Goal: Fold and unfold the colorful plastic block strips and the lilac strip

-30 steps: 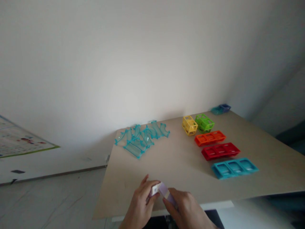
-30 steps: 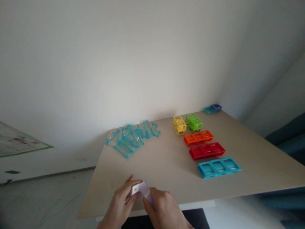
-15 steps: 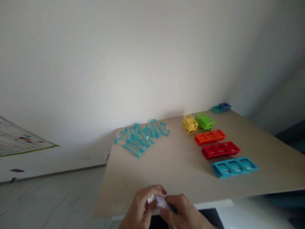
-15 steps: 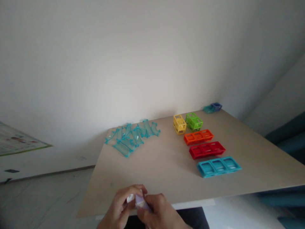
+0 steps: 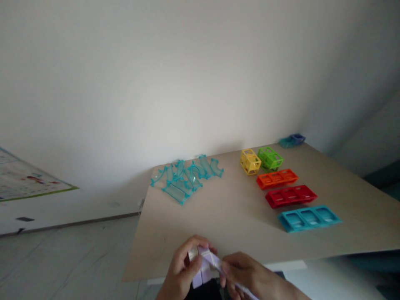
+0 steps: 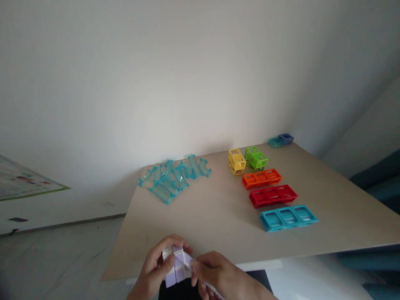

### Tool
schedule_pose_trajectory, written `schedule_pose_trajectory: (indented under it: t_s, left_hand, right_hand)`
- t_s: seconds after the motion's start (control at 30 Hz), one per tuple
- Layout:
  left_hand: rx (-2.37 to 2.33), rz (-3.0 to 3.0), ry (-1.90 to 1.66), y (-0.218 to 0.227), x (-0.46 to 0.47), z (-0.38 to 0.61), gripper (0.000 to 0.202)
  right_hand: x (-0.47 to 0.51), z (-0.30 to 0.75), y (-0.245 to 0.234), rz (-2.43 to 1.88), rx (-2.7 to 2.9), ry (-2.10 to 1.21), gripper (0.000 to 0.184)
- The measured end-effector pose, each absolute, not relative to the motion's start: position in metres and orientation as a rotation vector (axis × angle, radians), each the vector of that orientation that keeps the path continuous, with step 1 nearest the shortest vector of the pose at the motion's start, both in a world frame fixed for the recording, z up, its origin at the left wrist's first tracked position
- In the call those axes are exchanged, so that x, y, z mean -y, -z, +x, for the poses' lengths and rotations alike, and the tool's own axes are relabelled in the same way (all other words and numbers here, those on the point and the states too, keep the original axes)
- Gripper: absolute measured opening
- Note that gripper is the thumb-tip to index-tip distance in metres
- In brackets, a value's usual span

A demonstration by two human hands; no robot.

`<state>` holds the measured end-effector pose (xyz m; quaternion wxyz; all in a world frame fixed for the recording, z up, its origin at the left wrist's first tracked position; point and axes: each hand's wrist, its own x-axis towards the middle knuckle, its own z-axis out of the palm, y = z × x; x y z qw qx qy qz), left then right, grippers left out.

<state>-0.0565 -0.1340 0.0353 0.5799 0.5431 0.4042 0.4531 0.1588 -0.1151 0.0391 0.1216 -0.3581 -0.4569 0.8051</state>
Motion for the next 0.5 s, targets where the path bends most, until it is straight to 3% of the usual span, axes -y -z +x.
schedule_pose_trajectory:
  t_s: [0.3, 0.5]
  left_hand:
    - [-0.859, 1.513, -1.187, -0.029, 0.13, -0.055, 0.018]
    - [-0.86, 1.797, -1.098, -0.036, 0.128, -0.064, 0.02]
  right_hand:
    - [0.134, 0.142, -0.026, -1.008, 1.059, -2.334, 0.061]
    - [0.13, 0.142, -0.018, -1.061, 0.853, -2.486, 0.045]
